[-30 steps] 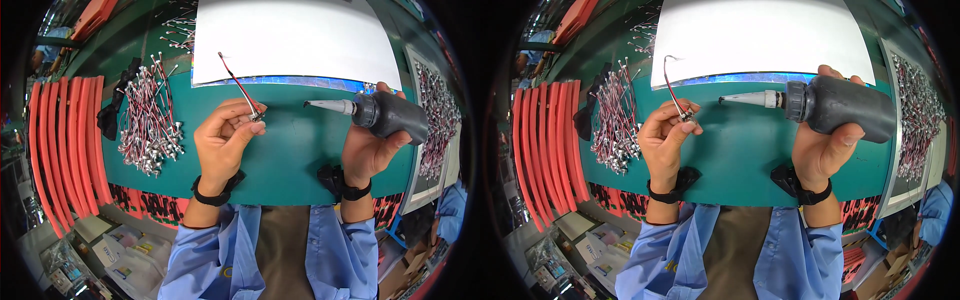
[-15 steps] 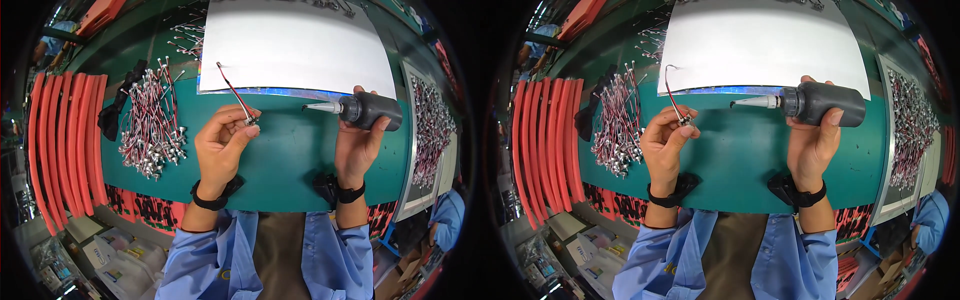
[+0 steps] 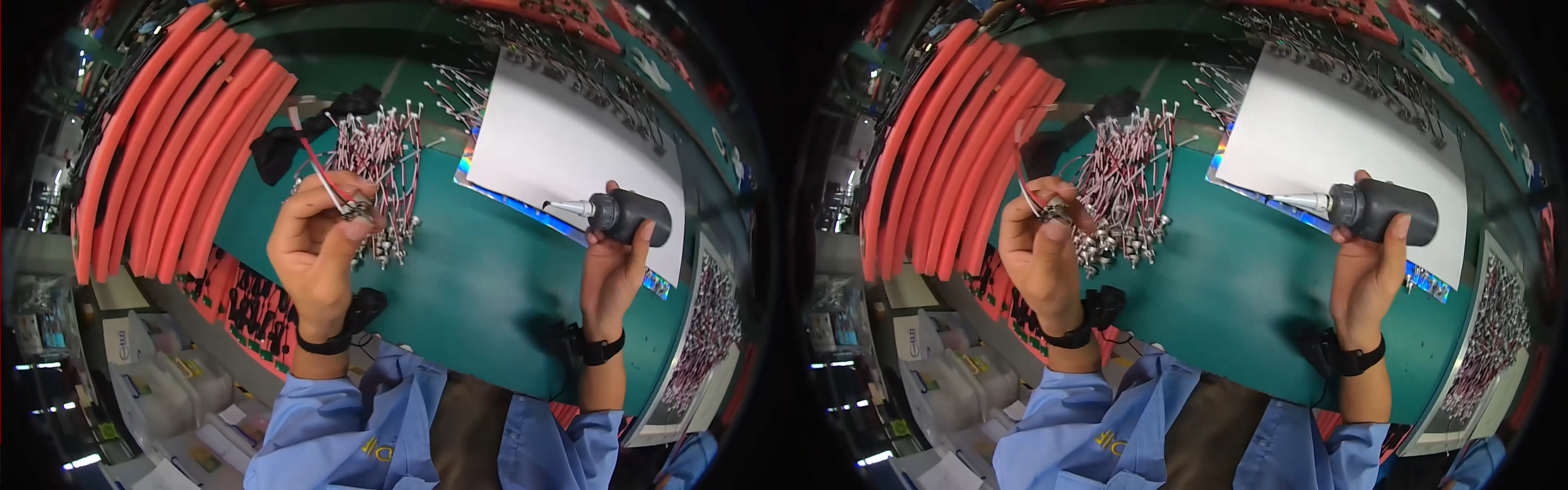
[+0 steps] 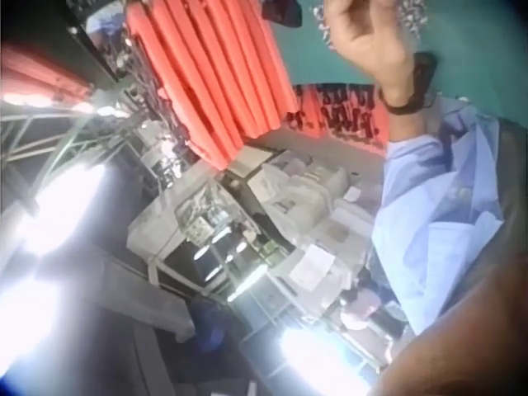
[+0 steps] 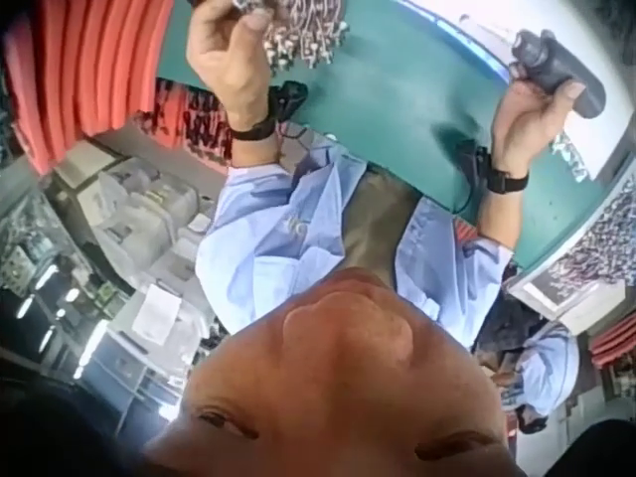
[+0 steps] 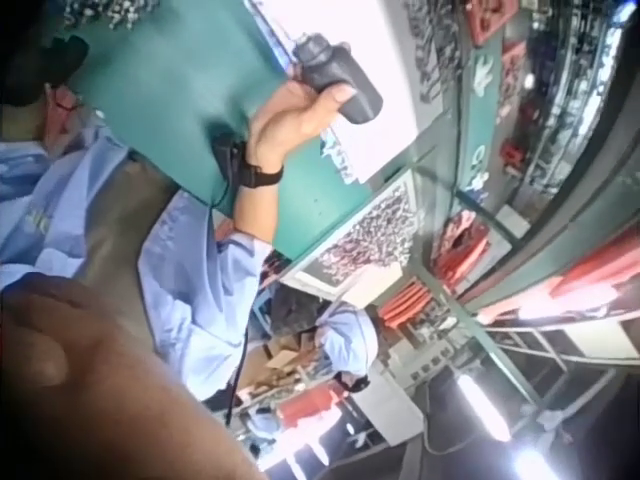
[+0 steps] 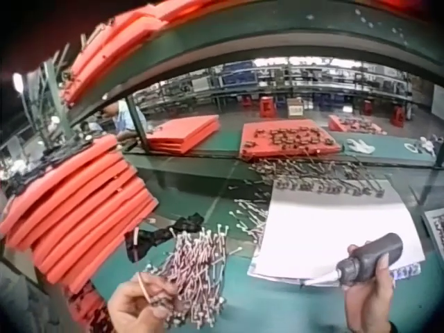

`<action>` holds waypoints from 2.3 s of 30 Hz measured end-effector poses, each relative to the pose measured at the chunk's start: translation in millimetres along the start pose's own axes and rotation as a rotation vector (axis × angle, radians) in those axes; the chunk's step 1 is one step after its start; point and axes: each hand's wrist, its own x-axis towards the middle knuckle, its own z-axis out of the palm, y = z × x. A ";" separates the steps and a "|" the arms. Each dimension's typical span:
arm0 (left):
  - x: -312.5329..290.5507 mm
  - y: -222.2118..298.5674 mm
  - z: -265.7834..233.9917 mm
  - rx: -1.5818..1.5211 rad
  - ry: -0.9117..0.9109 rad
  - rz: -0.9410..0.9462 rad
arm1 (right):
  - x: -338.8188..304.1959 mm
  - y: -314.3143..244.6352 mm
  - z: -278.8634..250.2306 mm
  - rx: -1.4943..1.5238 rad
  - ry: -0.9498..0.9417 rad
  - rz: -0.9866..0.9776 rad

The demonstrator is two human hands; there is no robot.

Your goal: The person gathers a bundle of wire components, applies adhesive from a squeeze bottle to each one, and places them onto a white board. They repeat this process for several components, occasionally wiping the bottle tip with a cloth and pressing the components down.

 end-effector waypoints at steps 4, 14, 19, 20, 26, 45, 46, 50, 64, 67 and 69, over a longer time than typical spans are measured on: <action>30.6 10.9 -11.7 0.178 -0.123 -0.009 | 12.5 1.0 23.1 0.233 -0.011 0.078; 114.3 -36.3 161.2 0.365 -0.736 0.094 | 17.3 -64.7 -92.7 0.262 0.262 -0.158; 129.6 -100.8 305.9 0.578 -0.890 0.210 | 6.2 -92.6 -165.3 0.246 0.406 -0.285; 131.1 -117.6 334.0 0.641 -0.917 0.219 | 3.9 -93.0 -177.6 0.256 0.421 -0.297; 123.5 -236.6 457.5 0.809 -0.959 0.108 | -0.7 -89.6 -217.3 0.271 0.598 -0.297; 100.8 -322.8 488.8 1.167 -1.004 0.120 | -2.2 -97.5 -233.1 0.317 0.678 -0.212; 102.8 -323.7 486.7 1.165 -0.995 0.136 | -2.3 -97.7 -232.6 0.285 0.666 -0.213; 113.9 -317.7 467.3 1.070 -0.956 0.314 | -2.2 -98.9 -230.7 0.249 0.638 -0.221; 57.9 -44.0 188.5 0.748 -0.706 -0.133 | -3.6 -93.1 -222.8 0.291 0.547 -0.307; 28.7 -21.1 95.2 0.778 -0.484 -0.336 | -8.6 -90.2 -228.6 0.288 0.448 -0.317; 3.7 -14.4 42.9 0.864 -0.391 -0.383 | -11.6 -90.5 -218.1 0.272 0.388 -0.268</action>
